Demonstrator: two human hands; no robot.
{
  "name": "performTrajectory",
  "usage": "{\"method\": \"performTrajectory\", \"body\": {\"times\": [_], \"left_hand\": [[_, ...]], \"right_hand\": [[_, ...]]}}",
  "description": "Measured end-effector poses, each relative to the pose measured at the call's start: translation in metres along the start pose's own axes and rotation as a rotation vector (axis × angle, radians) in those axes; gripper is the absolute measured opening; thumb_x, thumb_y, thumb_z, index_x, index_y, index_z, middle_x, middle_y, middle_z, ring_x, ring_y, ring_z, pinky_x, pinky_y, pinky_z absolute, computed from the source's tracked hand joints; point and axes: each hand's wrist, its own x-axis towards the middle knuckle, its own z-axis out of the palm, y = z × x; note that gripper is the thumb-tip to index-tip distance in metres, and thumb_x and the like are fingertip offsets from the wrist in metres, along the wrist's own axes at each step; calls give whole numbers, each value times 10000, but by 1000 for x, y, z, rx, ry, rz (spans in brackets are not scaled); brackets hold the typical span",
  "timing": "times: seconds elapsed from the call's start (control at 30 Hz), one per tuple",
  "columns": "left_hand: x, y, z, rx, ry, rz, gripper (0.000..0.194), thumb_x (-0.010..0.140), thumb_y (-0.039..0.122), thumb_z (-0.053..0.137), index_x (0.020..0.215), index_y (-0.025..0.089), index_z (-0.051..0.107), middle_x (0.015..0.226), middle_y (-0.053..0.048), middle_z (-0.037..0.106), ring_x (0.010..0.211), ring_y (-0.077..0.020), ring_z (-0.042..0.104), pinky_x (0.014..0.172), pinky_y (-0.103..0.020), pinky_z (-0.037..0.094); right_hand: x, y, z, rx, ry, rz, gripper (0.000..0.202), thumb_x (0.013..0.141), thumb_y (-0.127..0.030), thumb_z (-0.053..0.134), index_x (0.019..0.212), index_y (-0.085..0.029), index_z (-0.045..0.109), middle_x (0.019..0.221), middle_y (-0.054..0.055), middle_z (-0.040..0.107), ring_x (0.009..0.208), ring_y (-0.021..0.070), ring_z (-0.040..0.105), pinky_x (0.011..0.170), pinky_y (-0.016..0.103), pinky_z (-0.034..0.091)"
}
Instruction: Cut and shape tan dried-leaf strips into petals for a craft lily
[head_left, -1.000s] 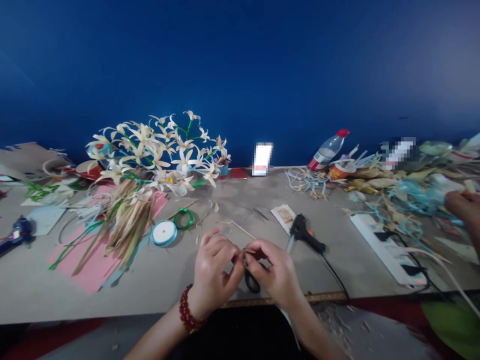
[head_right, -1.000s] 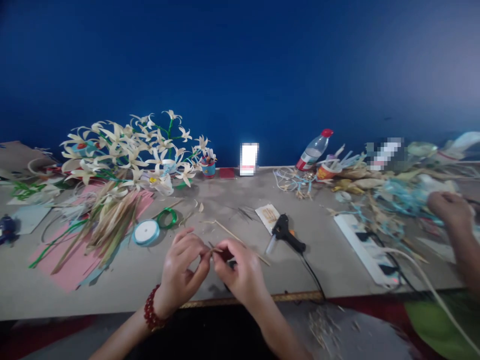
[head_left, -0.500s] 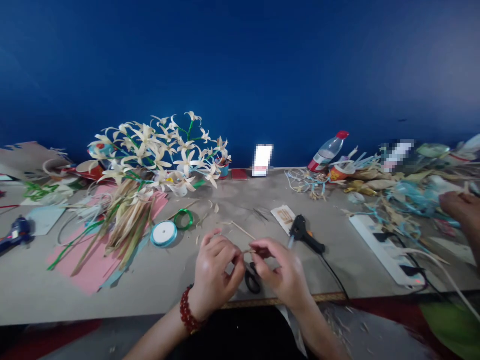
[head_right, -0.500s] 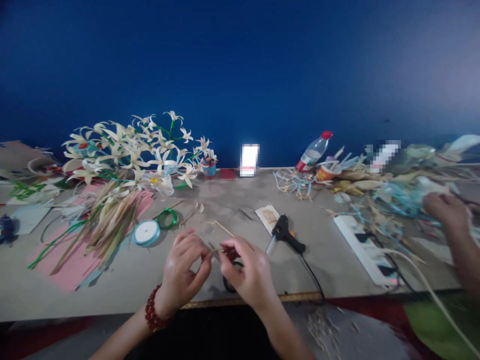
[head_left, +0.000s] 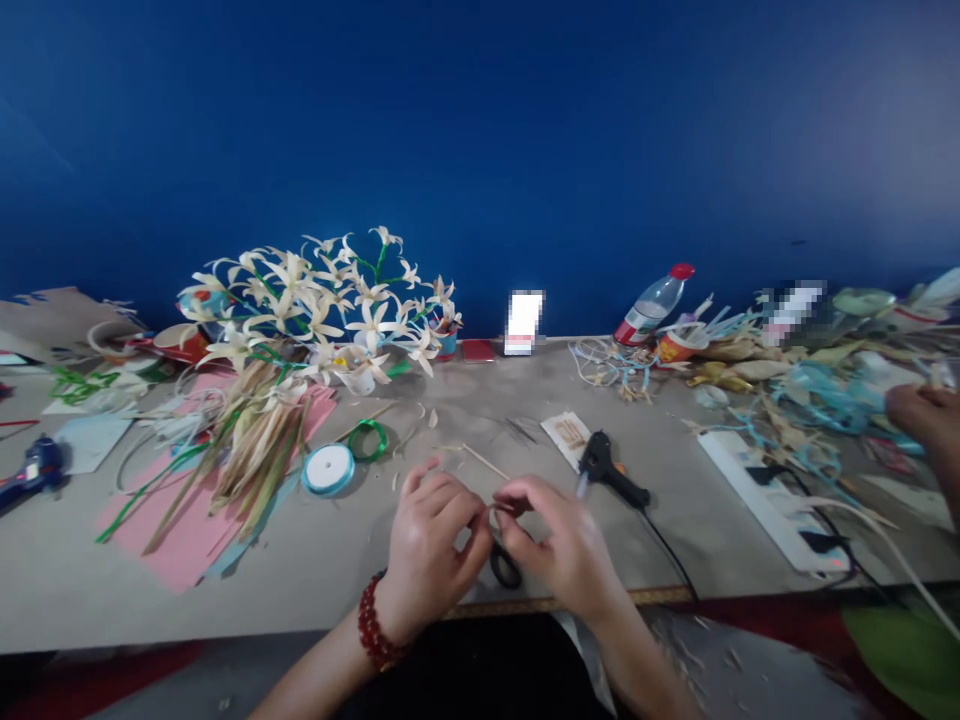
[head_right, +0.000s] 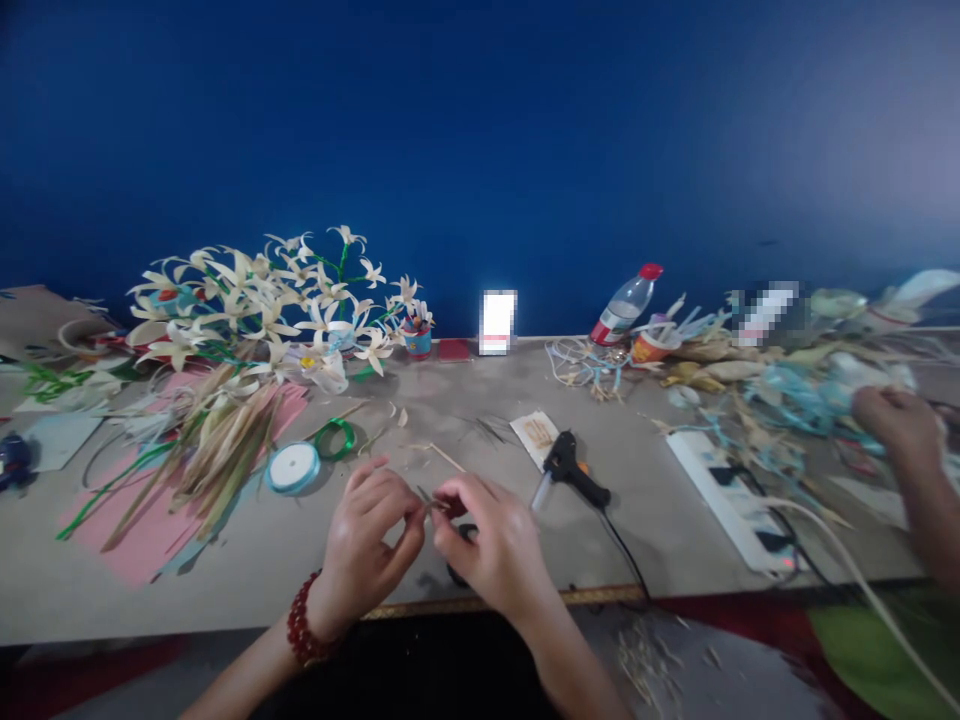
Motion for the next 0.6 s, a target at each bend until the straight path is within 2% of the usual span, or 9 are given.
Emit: {"method": "performTrajectory", "body": {"times": [0.1,0.2,0.37,0.5,0.6], "left_hand": [[0,1,1,-5,-13,6,149,838,124,554,713,205,569,660,9,621,684,-156,582,1016,-451,394],[-1,2,0,-11,-20,12,155,837,119,551,706,201,558,667,8,624,686,-153,579,1018,-449,391],[-1,0,-2,-21,0,-12,164,817,93,529,693,199,543,641,10,595,661,-152,556,1008,-445,399],[0,-1,-1,-31,-9,-25,152,822,96,529,712,196,560,652,8,609,680,-155,564,1002,-441,395],[-1,1,1,-35,-19,-32,160,827,102,530,699,194,557,647,9,609,678,-153,563,1006,-438,388]], "right_hand": [[4,-5,5,-37,-18,-17,92,866,-190,545,792,-219,591,693,-8,648,640,156,629,624,244,473],[5,4,3,-55,-40,-24,120,867,-182,541,765,-220,590,687,-12,639,634,153,612,620,243,455],[1,22,-6,-113,112,33,89,867,-182,547,809,-212,607,713,1,667,653,163,641,647,248,469],[-3,10,0,-27,5,26,66,864,-209,568,904,-207,621,773,10,687,680,160,656,663,242,486],[-3,1,9,-28,-7,28,76,868,-211,555,811,-207,606,695,-3,655,634,155,628,622,240,464]]}}
